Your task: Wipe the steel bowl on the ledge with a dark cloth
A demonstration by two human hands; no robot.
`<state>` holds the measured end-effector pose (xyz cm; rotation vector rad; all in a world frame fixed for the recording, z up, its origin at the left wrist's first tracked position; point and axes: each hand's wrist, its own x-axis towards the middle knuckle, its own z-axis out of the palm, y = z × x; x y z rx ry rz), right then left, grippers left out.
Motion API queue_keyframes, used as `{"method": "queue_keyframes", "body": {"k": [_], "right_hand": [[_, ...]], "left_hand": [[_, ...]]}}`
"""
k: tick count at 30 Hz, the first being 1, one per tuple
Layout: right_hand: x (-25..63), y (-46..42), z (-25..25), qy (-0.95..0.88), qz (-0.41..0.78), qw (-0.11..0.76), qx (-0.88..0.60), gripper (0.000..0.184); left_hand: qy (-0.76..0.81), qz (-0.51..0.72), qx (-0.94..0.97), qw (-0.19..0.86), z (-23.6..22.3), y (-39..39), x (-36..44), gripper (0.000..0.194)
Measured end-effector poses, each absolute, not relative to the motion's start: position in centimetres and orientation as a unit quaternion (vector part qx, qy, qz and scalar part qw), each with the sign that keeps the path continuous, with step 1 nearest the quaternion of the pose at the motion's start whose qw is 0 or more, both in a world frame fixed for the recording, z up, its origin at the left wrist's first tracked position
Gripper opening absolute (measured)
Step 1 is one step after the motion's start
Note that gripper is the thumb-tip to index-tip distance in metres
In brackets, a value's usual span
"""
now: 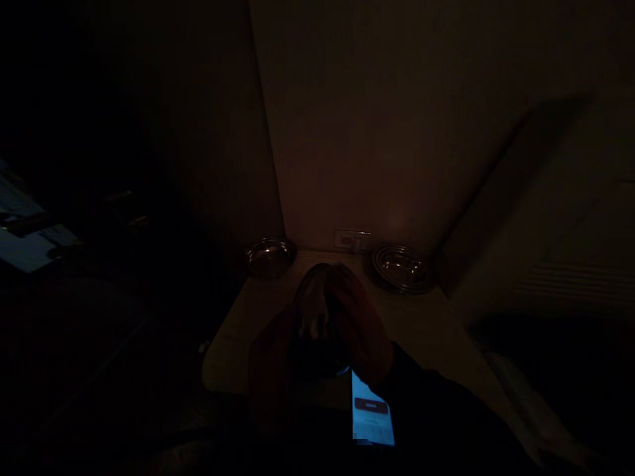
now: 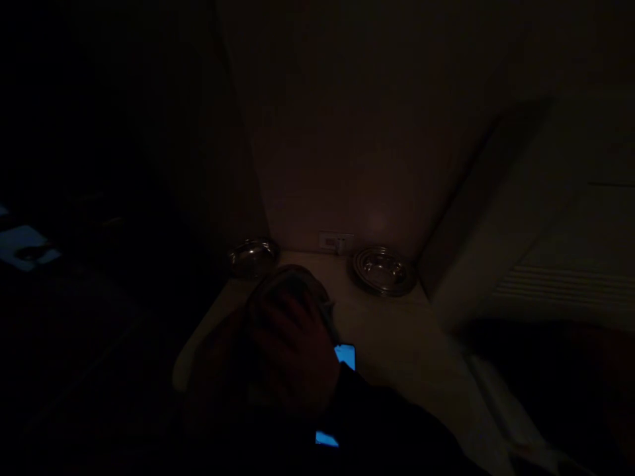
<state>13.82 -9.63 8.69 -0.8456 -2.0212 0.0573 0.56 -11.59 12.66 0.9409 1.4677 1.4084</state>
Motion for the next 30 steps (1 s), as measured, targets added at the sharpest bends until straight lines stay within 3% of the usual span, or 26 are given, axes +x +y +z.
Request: {"method": "queue_keyframes", "body": {"k": [3, 6, 18, 23, 27, 30], "right_hand": [[13.5, -9.4, 8.8, -0.859, 0.009, 0.423, -0.287, 0.042], [13.4, -9.0, 8.8, -0.828, 0.055, 0.445, -0.337, 0.042], [13.7, -8.8, 8.9, -0.850, 0.048, 0.417, -0.318, 0.047], [13.5, -8.9, 8.9, -0.806, 0.085, 0.459, -0.364, 0.044], [13.5, -8.8, 9.0, -0.839, 0.074, 0.435, -0.319, 0.042], [14.4, -6.8, 8.6, -0.791, 0.173, 0.474, -0.346, 0.039]], "left_hand": [[0.582, 0.569, 0.336, 0.474, 12.6, -11.6, 0.2, 0.027], [0.564, 0.568, 0.331, 0.500, 12.2, -11.8, 0.2, 0.031], [0.614, 0.548, 0.387, 0.416, 11.6, -12.5, 0.4, 0.032], [0.610, 0.535, 0.388, 0.437, 11.4, -12.5, 0.5, 0.035], [0.617, 0.541, 0.400, 0.409, 11.5, -12.3, 0.0, 0.031], [0.607, 0.538, 0.399, 0.427, 11.8, -12.1, -0.4, 0.030]]}}
